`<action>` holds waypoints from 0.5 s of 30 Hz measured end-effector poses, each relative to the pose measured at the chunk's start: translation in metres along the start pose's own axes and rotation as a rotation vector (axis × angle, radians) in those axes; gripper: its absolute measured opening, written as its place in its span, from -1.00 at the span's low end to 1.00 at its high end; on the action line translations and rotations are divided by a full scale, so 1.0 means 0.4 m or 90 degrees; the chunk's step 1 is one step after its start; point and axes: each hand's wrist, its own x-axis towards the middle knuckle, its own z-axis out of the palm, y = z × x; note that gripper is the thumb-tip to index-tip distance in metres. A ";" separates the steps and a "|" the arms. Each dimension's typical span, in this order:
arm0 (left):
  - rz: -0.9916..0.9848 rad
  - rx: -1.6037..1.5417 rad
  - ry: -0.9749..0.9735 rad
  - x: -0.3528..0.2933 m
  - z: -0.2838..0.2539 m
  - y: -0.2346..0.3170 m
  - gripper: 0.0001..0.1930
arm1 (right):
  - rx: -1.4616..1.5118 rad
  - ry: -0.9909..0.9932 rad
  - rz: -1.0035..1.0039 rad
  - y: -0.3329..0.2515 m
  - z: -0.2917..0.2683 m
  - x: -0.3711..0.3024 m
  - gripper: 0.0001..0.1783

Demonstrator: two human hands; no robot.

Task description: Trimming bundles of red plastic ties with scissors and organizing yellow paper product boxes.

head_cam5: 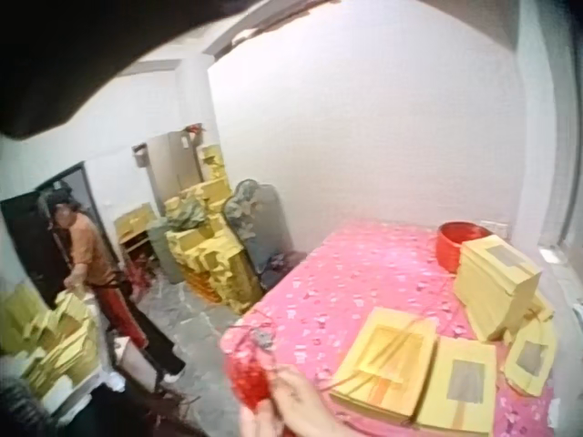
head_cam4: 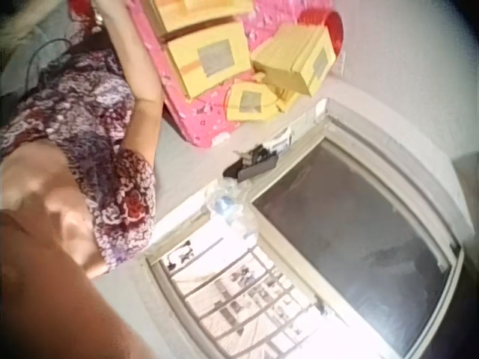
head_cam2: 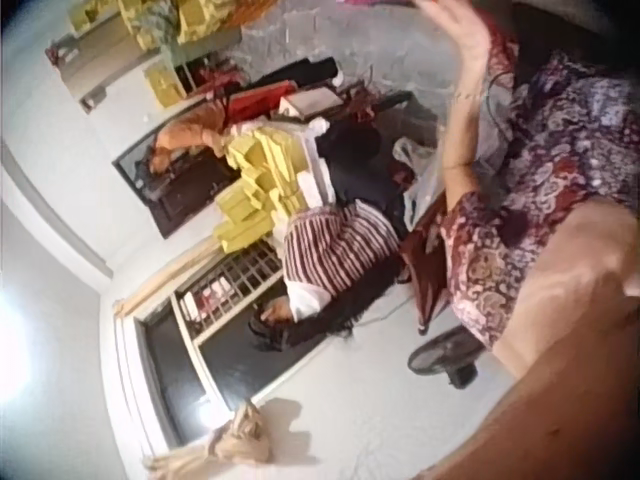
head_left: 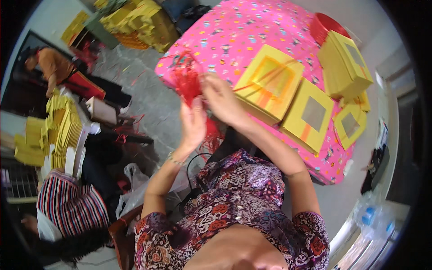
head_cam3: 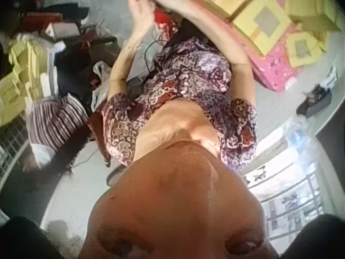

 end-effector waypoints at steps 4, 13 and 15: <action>0.049 -0.027 0.026 0.012 0.029 0.002 -0.69 | 0.092 -0.065 0.144 -0.022 -0.033 -0.029 -0.68; -0.012 0.033 -0.024 0.014 0.009 -0.018 -0.69 | -0.034 -0.020 0.039 0.028 0.001 -0.067 -0.58; 0.015 0.021 0.020 0.019 0.006 0.000 -0.69 | -0.064 -0.032 0.041 0.034 0.018 -0.073 -0.54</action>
